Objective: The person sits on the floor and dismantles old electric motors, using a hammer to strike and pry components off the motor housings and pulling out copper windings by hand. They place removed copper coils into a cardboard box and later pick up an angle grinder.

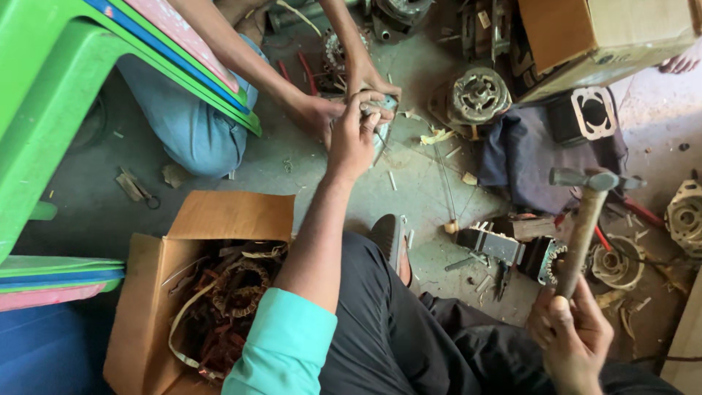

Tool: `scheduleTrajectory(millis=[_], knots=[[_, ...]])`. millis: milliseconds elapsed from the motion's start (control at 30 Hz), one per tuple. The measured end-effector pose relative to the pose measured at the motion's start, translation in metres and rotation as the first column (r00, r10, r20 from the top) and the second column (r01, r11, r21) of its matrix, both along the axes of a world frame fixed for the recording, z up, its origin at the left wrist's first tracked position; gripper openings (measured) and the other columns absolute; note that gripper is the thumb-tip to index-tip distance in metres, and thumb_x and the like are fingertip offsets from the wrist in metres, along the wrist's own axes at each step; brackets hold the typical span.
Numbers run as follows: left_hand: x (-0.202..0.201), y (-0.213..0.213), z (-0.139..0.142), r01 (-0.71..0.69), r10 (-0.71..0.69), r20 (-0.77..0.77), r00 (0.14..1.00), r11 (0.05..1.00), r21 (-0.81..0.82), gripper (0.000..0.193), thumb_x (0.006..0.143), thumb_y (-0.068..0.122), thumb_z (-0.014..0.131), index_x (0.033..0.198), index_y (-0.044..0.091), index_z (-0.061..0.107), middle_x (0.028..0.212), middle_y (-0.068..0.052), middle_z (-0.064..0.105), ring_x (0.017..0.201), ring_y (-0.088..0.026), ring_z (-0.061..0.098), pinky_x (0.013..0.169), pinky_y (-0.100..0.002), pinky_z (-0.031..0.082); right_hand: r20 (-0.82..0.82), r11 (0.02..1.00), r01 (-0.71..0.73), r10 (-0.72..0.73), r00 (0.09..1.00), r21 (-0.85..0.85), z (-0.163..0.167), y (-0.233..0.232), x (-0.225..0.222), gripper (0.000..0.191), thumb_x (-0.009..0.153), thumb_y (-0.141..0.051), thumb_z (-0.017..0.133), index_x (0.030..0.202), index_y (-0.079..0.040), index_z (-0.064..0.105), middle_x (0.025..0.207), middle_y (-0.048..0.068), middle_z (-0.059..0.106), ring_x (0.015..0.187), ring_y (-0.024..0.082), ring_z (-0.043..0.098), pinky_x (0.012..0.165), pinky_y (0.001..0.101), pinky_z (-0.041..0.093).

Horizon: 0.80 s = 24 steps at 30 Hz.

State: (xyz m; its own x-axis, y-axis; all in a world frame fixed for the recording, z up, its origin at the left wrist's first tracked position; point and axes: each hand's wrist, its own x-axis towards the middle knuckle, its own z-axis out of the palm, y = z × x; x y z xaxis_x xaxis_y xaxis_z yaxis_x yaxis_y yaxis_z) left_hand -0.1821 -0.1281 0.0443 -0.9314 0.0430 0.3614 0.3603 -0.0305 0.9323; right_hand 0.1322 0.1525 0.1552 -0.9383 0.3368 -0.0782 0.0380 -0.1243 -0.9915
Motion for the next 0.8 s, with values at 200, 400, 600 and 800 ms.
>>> scheduleTrajectory(millis=[200,400,600,800], knots=[[0.005,0.003,0.012,-0.125,0.125,-0.054,0.991,0.992,0.003,0.014,0.098,0.0,0.073,0.107,-0.001,0.062,0.088,-0.005,0.067,0.083,-0.01,0.066,0.076,-0.027,0.056,0.137,0.992,0.099,-0.089,0.987,-0.072,-0.037,0.009,0.009,0.051,0.107,-0.009,0.048,0.158,-0.005,0.043,0.073,-0.001,0.042,0.053,0.005,0.035,0.044,0.0199,0.029],[0.002,0.007,0.012,-0.137,0.14,-0.081,0.987,0.99,0.042,0.017,0.096,-0.002,0.075,0.107,-0.001,0.062,0.09,-0.002,0.065,0.086,-0.008,0.066,0.078,-0.025,0.058,0.189,0.989,0.126,-0.108,0.976,-0.084,-0.055,0.018,0.009,0.051,0.106,-0.008,0.047,0.157,-0.008,0.043,0.076,-0.001,0.043,0.053,0.005,0.034,0.044,0.0199,0.029],[-0.002,0.011,0.008,-0.126,0.131,-0.059,0.99,0.989,0.074,0.018,0.096,-0.002,0.075,0.107,0.0,0.061,0.091,-0.002,0.066,0.088,-0.009,0.068,0.08,-0.025,0.059,0.204,0.991,0.117,-0.102,0.974,-0.064,-0.06,0.017,0.009,0.049,0.106,-0.008,0.047,0.156,-0.006,0.045,0.075,0.0,0.044,0.053,0.006,0.036,0.044,0.0208,0.029],[-0.001,0.012,0.012,-0.103,0.101,-0.111,0.989,0.994,-0.018,0.024,0.107,-0.003,0.059,0.129,0.005,0.06,0.097,-0.006,0.073,0.093,-0.013,0.072,0.086,-0.027,0.06,0.226,0.988,0.12,-0.095,0.969,-0.096,-0.066,0.018,0.007,0.049,0.106,-0.009,0.049,0.154,-0.006,0.046,0.075,0.0,0.045,0.052,0.005,0.036,0.044,0.0205,0.029]])
